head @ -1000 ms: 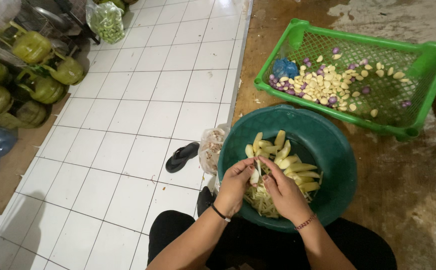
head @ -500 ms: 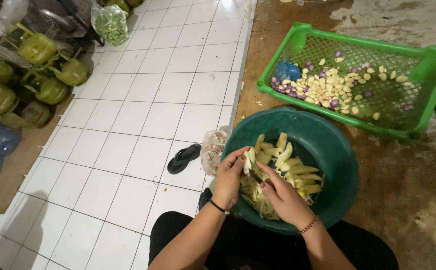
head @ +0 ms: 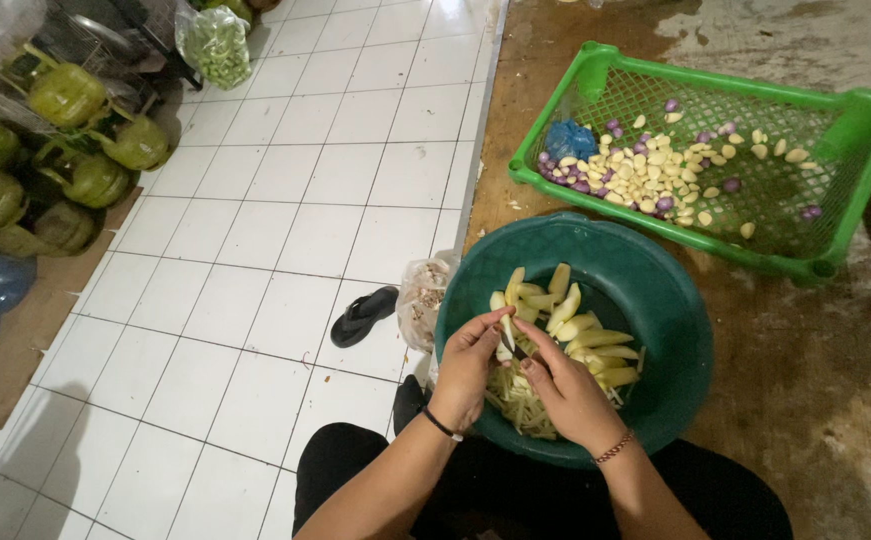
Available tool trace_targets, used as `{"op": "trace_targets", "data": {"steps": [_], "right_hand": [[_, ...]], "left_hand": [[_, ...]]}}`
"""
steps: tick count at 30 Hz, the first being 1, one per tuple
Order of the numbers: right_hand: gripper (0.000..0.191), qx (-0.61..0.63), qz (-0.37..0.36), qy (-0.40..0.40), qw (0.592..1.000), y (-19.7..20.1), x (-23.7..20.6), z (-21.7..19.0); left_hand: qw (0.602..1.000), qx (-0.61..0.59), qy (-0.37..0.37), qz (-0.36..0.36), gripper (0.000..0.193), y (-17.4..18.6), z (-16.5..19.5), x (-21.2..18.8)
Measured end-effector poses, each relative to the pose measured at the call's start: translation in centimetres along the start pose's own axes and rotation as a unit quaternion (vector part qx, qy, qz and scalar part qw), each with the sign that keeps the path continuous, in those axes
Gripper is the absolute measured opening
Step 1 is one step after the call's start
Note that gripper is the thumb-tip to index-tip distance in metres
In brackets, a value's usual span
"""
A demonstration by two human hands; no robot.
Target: The person sits on the floor and uses a peeler to remove the skin from pale yellow vegetables, placing the peeled pieces into a green basin. The person handles the vegetables one at a time and continues peeling throughout the clip.
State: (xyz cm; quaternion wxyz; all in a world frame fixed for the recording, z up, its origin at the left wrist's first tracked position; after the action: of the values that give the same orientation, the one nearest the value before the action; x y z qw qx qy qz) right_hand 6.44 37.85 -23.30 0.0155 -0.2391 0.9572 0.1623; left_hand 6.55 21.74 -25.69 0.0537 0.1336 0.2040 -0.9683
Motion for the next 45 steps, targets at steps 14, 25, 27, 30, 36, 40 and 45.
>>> {"op": "trace_targets", "data": {"steps": [14, 25, 27, 30, 36, 40, 45], "right_hand": [[0.054, -0.018, 0.026, 0.034, 0.999, 0.3, 0.0, 0.0], [0.053, -0.011, 0.057, 0.048, 0.997, 0.5, 0.4, 0.4], [0.053, 0.009, 0.057, 0.073, 0.996, 0.5, 0.4, 0.4], [0.053, 0.034, 0.056, 0.049, 0.997, 0.5, 0.5, 0.5], [0.056, 0.003, -0.018, 0.01, 1.0, 0.4, 0.4, 0.5], [0.054, 0.004, -0.017, 0.07, 0.997, 0.0, 0.2, 0.2], [0.055, 0.002, -0.018, 0.062, 0.998, 0.2, 0.2, 0.2]], "left_hand": [[1.0, -0.008, -0.011, -0.016, 0.034, 0.1, -0.5, 0.1], [0.997, -0.028, 0.027, -0.062, 0.026, 0.4, -1.9, 0.3], [0.998, -0.028, 0.04, -0.037, 0.025, 0.6, -1.8, 0.6], [1.0, 0.006, -0.005, -0.028, 0.034, 1.0, -0.9, 0.6], [0.996, 0.038, -0.072, 0.024, 0.034, 2.2, 1.4, 1.4], [0.998, 0.011, -0.059, 0.029, 0.036, 2.5, 1.5, 1.6], [0.999, -0.009, -0.048, 0.015, 0.036, 2.1, 1.4, 1.6]]}}
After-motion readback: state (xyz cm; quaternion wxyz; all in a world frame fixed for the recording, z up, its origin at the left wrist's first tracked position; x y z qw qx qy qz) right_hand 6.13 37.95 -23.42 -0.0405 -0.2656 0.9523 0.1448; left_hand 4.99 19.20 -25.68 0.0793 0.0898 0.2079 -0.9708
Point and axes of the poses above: each hand's wrist, its own x-axis towards the middle knuckle, its own y-axis out of the back of the hand, z = x × y, the point moved 3 cm from there along x, towards the middle knuckle, and after that the axes turned 1 degree about -z, right-handed, at the moved point
